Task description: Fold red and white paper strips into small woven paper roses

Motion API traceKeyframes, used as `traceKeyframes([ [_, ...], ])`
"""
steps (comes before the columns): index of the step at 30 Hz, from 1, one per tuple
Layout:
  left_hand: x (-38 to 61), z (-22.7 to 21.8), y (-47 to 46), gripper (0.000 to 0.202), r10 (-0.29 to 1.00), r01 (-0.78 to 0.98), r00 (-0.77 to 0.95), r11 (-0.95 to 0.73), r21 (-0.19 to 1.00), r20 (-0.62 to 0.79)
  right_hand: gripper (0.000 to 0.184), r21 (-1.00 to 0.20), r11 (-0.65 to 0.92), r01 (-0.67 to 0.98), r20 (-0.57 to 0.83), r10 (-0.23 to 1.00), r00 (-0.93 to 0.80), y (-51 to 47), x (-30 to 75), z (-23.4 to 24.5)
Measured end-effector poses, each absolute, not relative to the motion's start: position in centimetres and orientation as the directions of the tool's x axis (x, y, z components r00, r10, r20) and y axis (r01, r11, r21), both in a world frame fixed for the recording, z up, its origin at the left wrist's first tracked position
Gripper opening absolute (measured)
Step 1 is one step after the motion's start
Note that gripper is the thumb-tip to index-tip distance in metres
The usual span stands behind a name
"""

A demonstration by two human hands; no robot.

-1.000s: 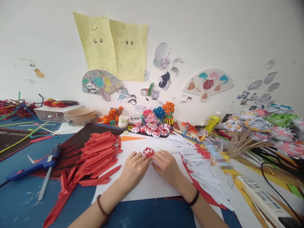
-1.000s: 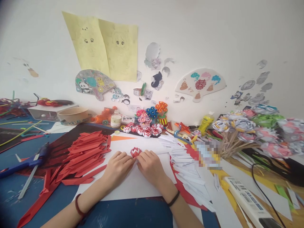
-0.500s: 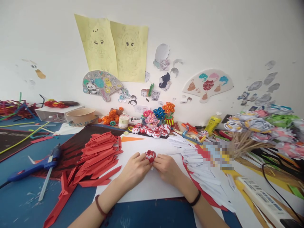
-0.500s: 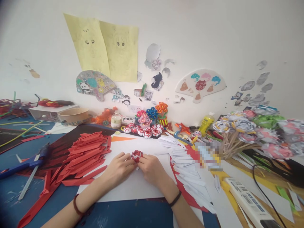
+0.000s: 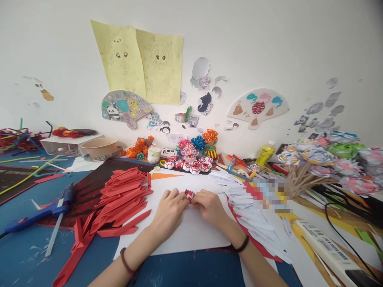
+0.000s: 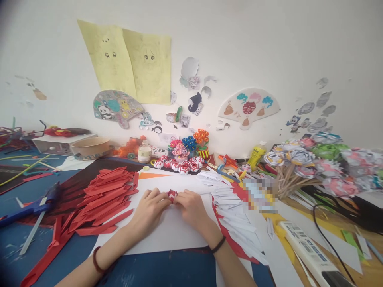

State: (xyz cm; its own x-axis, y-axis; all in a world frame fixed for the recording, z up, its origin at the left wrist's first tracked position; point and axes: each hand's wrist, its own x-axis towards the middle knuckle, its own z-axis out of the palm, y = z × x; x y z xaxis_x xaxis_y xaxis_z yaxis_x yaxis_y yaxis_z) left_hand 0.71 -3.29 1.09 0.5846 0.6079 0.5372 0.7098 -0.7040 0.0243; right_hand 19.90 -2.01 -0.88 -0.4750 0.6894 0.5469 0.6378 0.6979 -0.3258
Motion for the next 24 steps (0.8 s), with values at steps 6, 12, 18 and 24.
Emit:
traceKeyframes([
  [6,1.0,1.3,-3.4,0.014,0.681,0.748,0.488,-0.648,0.14,0.546,0.014,-0.598,0.622,0.505,0.525,0.78,-0.339,-1.9,19.3,-0.7],
  [12,1.1,1.5,-3.6,0.009,0.725,0.714,0.446,-0.642,0.28,0.524,0.017,-0.691,0.586,0.422,0.512,0.81,-0.287,-1.9,19.3,-0.1],
  [18,0.7,1.9,-3.1,0.016,0.791,0.624,0.346,-0.595,0.506,0.504,0.029,-0.731,0.571,0.374,0.514,0.821,-0.249,-2.2,19.2,0.8],
  [24,0.3,1.8,-2.5,0.02,0.777,0.475,0.272,-0.622,0.623,0.568,0.074,-0.871,0.453,0.191,0.389,0.872,-0.297,-2.3,19.2,0.6],
])
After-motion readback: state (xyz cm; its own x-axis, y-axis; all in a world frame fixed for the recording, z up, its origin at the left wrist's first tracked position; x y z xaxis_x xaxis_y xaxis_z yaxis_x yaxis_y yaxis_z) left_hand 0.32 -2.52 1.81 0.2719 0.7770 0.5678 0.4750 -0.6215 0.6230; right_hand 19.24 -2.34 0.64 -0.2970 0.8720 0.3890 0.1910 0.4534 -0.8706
